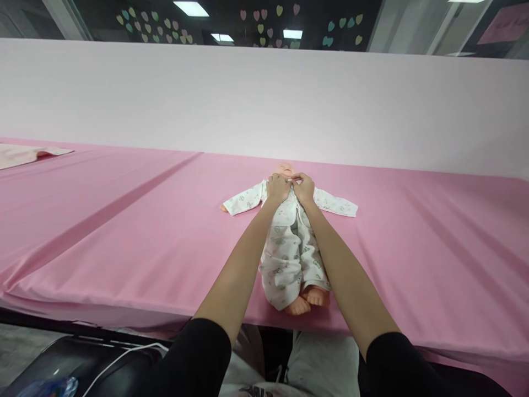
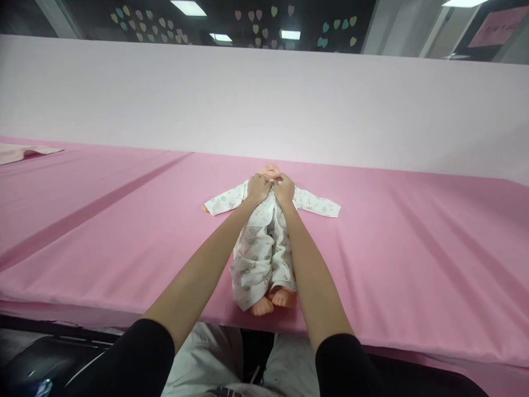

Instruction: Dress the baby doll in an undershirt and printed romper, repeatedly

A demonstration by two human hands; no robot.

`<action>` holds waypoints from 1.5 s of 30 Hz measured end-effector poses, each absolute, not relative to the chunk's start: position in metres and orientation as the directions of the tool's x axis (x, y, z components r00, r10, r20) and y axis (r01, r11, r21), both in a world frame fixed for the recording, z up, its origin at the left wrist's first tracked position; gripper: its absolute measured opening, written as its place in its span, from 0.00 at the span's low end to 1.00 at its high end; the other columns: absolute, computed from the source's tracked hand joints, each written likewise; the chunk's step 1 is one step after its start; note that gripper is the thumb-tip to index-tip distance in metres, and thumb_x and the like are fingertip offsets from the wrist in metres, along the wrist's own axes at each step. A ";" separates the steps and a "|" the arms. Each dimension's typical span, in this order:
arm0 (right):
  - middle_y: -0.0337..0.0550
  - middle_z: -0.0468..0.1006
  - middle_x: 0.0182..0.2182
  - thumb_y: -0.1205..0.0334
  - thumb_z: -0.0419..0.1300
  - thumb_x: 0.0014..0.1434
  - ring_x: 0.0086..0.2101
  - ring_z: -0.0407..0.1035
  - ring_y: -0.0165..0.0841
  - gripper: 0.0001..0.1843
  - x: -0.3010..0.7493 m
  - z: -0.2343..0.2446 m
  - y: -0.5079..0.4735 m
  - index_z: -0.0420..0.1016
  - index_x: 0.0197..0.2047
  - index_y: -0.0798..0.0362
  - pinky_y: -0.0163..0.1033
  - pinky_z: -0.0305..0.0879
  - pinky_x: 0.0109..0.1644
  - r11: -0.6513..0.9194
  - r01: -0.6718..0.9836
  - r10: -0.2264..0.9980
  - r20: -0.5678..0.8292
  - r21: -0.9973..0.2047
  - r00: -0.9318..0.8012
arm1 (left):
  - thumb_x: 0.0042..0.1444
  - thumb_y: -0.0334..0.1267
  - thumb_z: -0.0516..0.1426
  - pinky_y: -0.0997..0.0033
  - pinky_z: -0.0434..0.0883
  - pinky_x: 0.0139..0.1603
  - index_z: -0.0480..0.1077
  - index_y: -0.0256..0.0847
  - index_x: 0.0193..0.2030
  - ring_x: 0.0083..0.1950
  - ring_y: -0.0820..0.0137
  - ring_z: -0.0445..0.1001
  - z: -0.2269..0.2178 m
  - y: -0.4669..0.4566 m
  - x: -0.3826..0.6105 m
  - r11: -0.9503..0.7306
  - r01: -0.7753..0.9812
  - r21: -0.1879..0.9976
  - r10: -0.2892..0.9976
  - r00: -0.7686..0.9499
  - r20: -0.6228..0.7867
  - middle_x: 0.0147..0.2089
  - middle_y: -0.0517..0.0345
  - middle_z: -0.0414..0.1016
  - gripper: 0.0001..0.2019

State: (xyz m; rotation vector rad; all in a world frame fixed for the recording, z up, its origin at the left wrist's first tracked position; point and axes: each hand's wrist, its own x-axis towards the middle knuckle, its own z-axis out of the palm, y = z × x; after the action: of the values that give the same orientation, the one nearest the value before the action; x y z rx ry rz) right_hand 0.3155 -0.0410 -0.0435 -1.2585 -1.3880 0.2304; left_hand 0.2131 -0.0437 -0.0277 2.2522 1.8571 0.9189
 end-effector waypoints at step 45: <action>0.40 0.80 0.31 0.74 0.50 0.46 0.37 0.74 0.36 0.17 0.312 -0.041 -0.057 0.76 0.35 0.52 0.39 0.67 0.45 0.373 0.602 0.748 0.613 -0.706 0.254 | 0.52 0.29 0.49 0.72 0.65 0.47 0.76 0.44 0.41 0.46 0.69 0.71 -0.035 -0.044 0.206 -0.412 0.651 0.637 0.839 -0.001 0.544 0.41 0.57 0.76 0.17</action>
State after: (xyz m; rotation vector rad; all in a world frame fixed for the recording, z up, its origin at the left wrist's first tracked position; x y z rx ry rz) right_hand 0.3120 -0.0572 -0.0405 -1.3086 -1.4286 0.1526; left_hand 0.2058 -0.0443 -0.0355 2.0665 1.5743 1.3752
